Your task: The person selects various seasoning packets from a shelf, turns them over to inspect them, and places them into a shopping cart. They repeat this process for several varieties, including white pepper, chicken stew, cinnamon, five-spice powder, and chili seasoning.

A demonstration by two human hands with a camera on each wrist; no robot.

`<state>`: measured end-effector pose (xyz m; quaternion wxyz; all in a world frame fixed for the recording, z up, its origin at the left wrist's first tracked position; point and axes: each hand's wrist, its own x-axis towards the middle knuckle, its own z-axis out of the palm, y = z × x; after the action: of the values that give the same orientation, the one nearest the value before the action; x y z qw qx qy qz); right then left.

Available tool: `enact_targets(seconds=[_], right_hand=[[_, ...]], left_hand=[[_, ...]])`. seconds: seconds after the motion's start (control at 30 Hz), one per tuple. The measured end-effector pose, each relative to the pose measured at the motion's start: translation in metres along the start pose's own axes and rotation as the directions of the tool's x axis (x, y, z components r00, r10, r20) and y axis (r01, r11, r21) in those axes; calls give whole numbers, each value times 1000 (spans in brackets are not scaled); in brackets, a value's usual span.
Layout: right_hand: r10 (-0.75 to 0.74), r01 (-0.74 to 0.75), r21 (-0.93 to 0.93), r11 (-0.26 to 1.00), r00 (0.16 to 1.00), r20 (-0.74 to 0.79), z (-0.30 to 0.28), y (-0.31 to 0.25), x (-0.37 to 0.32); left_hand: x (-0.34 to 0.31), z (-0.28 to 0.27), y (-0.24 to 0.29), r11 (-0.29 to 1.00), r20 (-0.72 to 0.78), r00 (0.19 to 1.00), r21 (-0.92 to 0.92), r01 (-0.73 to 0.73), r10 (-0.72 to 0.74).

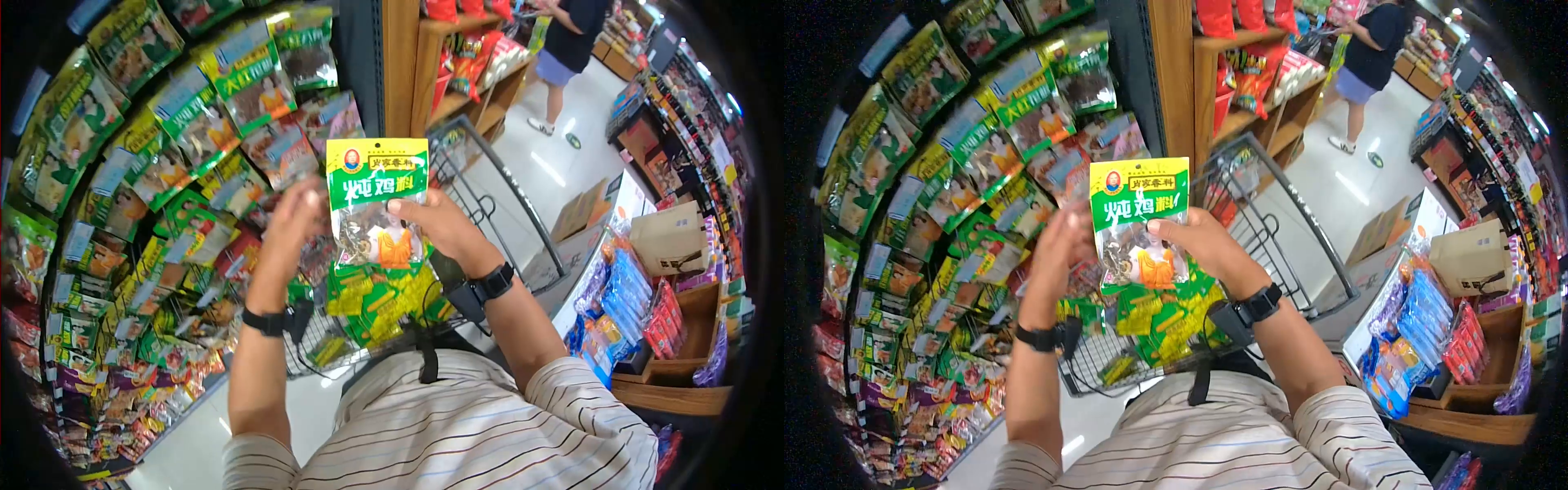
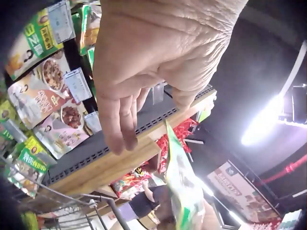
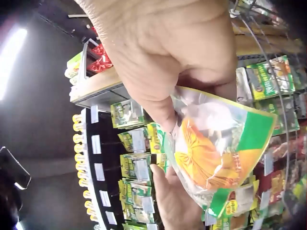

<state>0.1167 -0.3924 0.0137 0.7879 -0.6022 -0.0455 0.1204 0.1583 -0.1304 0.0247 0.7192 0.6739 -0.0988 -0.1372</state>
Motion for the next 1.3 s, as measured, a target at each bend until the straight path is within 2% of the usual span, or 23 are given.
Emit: enact_targets(seconds=[0.13, 0.27, 0.37, 0.43, 0.47, 0.5, 0.57, 0.6, 0.7, 0.77, 0.8, 0.87, 1.0, 1.1, 1.13, 1.2, 1.23, 1.3], right_hand=[[-78, 78, -3, 997, 997, 4, 17, -19, -8], [-86, 87, -11, 996, 995, 48, 35, -28, -19], [-128, 133, -78, 988, 989, 71, 42, -28, -22], [-157, 167, -115, 979, 984, 85, 51, -33, -26], [-156, 170, -148, 974, 983, 100, 58, -36, -30], [-174, 185, -63, 981, 972, 156, 61, -30, -27], [-121, 144, -111, 983, 974, 189, 64, -27, -27], [-93, 122, -136, 983, 974, 205, 66, -26, -28], [-135, 153, -103, 983, 976, 170, 72, -21, -26], [-159, 170, -77, 982, 978, 135, 82, -20, -28], [-110, 122, -85, 989, 984, 137, 81, -21, -28], [-150, 162, -67, 984, 976, 157, 79, -9, -22], [-115, 132, -104, 986, 981, 155, 82, -1, -19], [-125, 134, -29, 991, 970, 211, 95, -12, -26], [-130, 145, -55, 988, 970, 206, 97, -9, -24], [-142, 164, -112, 980, 973, 183, 98, -6, -24], [-166, 176, -36, 984, 965, 201, 104, -13, -30], [-165, 177, -42, 983, 966, 200, 104, -13, -32]], left_hand=[[-41, 30, 12, 992, -5, 1000, -125, 3, -4], [-56, 44, 17, 984, 5, 988, -79, -156, 157], [-60, 40, 12, 974, -57, 985, -150, -170, 164], [-65, 37, 12, 960, -149, 969, -168, -223, 199], [-65, 35, 18, 956, -147, 963, -157, -246, 224], [-71, 32, 24, 955, -152, 960, -144, -258, 236], [-75, 29, 29, 956, -173, 952, -107, -274, 254], [-77, 28, 31, 960, -183, 951, -84, -266, 248], [-86, 26, 33, 965, -224, 943, -26, -259, 247], [-92, 23, 31, 967, -206, 952, -61, -245, 228], [-97, 21, 30, 971, -203, 957, -77, -228, 208], [-103, 21, 29, 965, -220, 946, -60, -255, 236], [-112, 18, 30, 959, -270, 926, -28, -282, 265], [-117, 14, 27, 948, -303, 905, -16, -318, 299], [-117, 13, 27, 941, -305, 898, -18, -339, 318], [-122, 11, 29, 950, -283, 916, -42, -309, 285], [-126, 13, 32, 954, -279, 922, -58, -295, 269], [-128, 14, 32, 954, -279, 924, -73, -292, 261]])
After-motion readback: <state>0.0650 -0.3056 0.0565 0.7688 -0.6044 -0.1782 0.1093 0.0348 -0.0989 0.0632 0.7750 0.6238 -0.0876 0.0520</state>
